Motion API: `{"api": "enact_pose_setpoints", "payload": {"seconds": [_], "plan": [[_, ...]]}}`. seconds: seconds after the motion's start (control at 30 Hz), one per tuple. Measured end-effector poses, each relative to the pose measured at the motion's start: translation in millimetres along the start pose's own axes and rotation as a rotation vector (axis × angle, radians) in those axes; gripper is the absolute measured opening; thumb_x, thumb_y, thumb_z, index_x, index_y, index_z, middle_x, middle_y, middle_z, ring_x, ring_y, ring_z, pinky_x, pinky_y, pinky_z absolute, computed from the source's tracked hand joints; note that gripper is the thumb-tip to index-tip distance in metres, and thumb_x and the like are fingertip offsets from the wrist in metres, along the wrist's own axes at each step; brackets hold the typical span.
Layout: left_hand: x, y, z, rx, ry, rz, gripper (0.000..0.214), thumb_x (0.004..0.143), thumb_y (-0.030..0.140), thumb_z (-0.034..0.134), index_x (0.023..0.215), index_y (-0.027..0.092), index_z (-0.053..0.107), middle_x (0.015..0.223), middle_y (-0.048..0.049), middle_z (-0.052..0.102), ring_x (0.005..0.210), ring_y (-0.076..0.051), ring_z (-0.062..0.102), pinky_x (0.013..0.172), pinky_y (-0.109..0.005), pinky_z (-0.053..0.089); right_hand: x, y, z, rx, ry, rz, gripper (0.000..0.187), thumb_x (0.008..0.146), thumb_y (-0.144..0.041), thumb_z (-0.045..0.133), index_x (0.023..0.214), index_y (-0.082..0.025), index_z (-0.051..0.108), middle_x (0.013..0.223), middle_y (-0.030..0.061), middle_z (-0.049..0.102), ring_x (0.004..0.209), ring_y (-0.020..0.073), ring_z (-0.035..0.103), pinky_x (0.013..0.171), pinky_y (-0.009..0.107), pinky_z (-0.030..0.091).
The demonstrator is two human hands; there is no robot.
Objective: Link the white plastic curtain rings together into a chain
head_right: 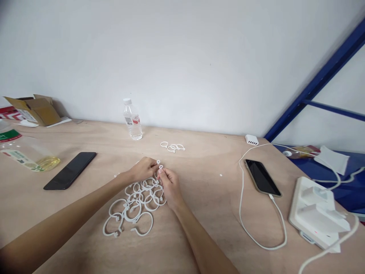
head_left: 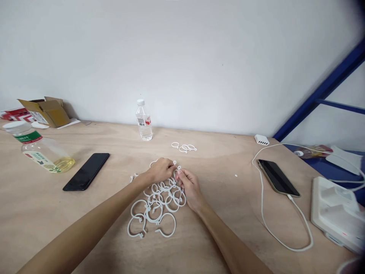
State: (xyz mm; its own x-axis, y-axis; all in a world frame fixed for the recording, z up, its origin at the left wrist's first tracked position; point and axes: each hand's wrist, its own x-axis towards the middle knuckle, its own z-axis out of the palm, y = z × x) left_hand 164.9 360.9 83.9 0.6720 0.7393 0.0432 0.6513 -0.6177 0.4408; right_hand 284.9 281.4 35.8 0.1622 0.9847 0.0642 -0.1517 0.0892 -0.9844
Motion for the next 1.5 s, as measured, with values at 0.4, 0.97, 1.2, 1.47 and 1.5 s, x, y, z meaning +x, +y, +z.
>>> {"api": "enact_pose_setpoints", "payload": {"seconds": [0.4, 0.97, 1.2, 1.47, 1.5], "plan": [[4.9, -7.7, -17.8, -0.305, -0.290, 0.115, 0.021, 0.072, 0.033, 0.060, 0.073, 0.013, 0.067, 0.057, 0.0035, 0.055, 0.053, -0.009, 0.047, 0.047, -0.019, 0.034, 1.7, 4.0, 5.6, -0.067, 0.285, -0.079, 0.028, 0.076, -0.044, 0.063, 0.069, -0.016, 0.060, 0.061, -0.0006, 0.057, 0.059, 0.0132, 0.050, 0.056, 0.024, 0.039], [83.0, -45.3, 3.9, 0.237, 0.158, -0.044, 0.024, 0.083, 0.025, 0.047, 0.092, 0.017, 0.068, 0.106, -0.0137, 0.067, 0.109, -0.031, 0.054, 0.097, -0.046, 0.035, 0.2, -1.3, 7.0, -0.155, 0.308, -0.113, 0.012, 0.078, -0.025, 0.058, 0.083, -0.019, 0.066, 0.088, 0.0040, 0.065, 0.079, 0.0169, 0.058, 0.072, 0.028, 0.045], [31.8, -24.0, -3.4, 0.179, 0.254, 0.019, 0.032, 0.094, 0.030, 0.034, 0.096, 0.017, 0.064, 0.093, -0.0082, 0.069, 0.089, -0.021, 0.062, 0.083, -0.031, 0.045, 4.5, 2.5, 5.8, -0.005, 0.444, -0.045, 0.027, 0.078, -0.032, 0.059, 0.101, -0.019, 0.060, 0.096, 0.0052, 0.062, 0.083, 0.0167, 0.058, 0.074, 0.027, 0.046], [-18.6, 0.1, 23.3, 0.096, 0.379, 0.272, 0.021, 0.092, 0.019, 0.041, 0.087, 0.017, 0.062, 0.080, -0.0055, 0.067, 0.077, -0.018, 0.059, 0.077, -0.032, 0.044, 4.2, 0.3, 5.8, 0.147, 0.200, 0.031, 0.031, 0.082, -0.044, 0.054, 0.064, -0.018, 0.053, 0.051, -0.0058, 0.044, 0.048, 0.0090, 0.039, 0.047, 0.022, 0.031], [-18.7, -0.7, 26.0, 0.125, 0.390, 0.288, 0.022, 0.092, 0.018, 0.041, 0.086, 0.016, 0.062, 0.078, -0.0060, 0.066, 0.075, -0.019, 0.058, 0.075, -0.032, 0.044, 3.9, 0.3, 5.5, 0.159, 0.187, 0.040, 0.032, 0.081, -0.044, 0.055, 0.062, -0.018, 0.052, 0.050, -0.0060, 0.043, 0.047, 0.0084, 0.037, 0.045, 0.022, 0.029]]}}
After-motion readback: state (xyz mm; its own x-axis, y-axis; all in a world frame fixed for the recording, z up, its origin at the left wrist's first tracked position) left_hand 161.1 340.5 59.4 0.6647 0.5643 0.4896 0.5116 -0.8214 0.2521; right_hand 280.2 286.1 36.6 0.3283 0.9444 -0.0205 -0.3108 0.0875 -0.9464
